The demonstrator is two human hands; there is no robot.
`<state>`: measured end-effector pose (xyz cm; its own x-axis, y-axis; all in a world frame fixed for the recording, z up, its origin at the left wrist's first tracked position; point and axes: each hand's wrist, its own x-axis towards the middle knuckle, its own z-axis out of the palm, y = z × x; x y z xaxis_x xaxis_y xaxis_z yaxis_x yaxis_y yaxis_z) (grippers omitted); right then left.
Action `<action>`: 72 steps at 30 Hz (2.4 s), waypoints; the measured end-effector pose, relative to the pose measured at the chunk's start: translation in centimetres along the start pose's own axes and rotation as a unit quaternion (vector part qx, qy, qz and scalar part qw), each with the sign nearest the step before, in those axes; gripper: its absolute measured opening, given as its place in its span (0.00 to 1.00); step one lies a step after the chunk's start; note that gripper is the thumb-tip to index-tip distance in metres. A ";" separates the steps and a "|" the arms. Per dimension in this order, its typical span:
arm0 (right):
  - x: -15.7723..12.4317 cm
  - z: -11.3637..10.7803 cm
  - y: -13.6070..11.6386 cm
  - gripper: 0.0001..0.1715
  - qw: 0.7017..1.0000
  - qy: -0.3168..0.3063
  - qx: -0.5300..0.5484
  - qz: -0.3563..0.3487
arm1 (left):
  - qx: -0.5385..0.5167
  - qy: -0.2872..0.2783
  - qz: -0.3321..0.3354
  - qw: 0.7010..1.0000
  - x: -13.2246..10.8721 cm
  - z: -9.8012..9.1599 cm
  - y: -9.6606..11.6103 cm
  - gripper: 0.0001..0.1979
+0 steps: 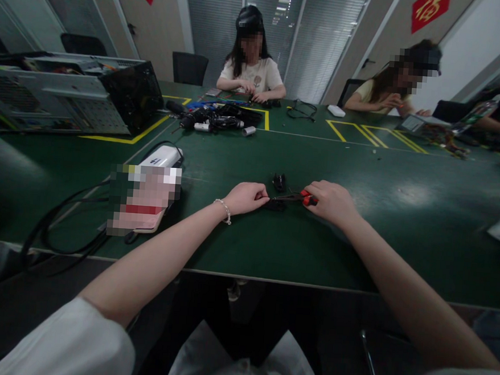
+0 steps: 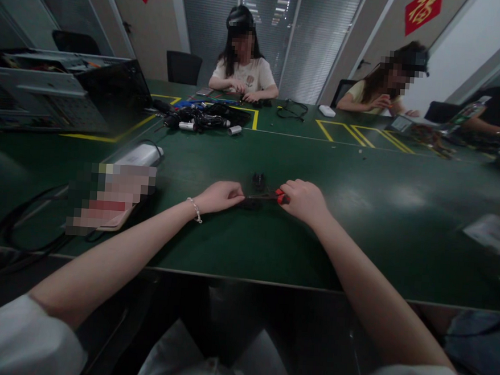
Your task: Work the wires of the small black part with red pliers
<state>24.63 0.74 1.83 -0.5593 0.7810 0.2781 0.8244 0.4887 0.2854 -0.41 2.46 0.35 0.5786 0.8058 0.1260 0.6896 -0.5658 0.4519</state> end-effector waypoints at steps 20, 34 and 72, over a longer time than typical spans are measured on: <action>0.0 0.1 0.0 0.12 1.000 0.002 0.010 -0.004 | -0.001 0.005 0.018 1.000 -0.1 0.1 -0.2 0.08; 0.1 0.2 0.0 0.12 1.000 -0.005 -0.002 0.004 | 0.009 0.009 0.027 1.000 0.1 0.2 -0.3 0.07; 0.0 0.0 0.0 0.12 1.000 -0.001 -0.007 0.002 | 0.005 0.019 0.035 0.999 0.2 0.5 -0.6 0.06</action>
<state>24.62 0.74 1.82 -0.5552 0.7843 0.2768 0.8258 0.4800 0.2961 -0.53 2.90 -0.32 0.6094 0.7696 0.1905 0.6522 -0.6233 0.4314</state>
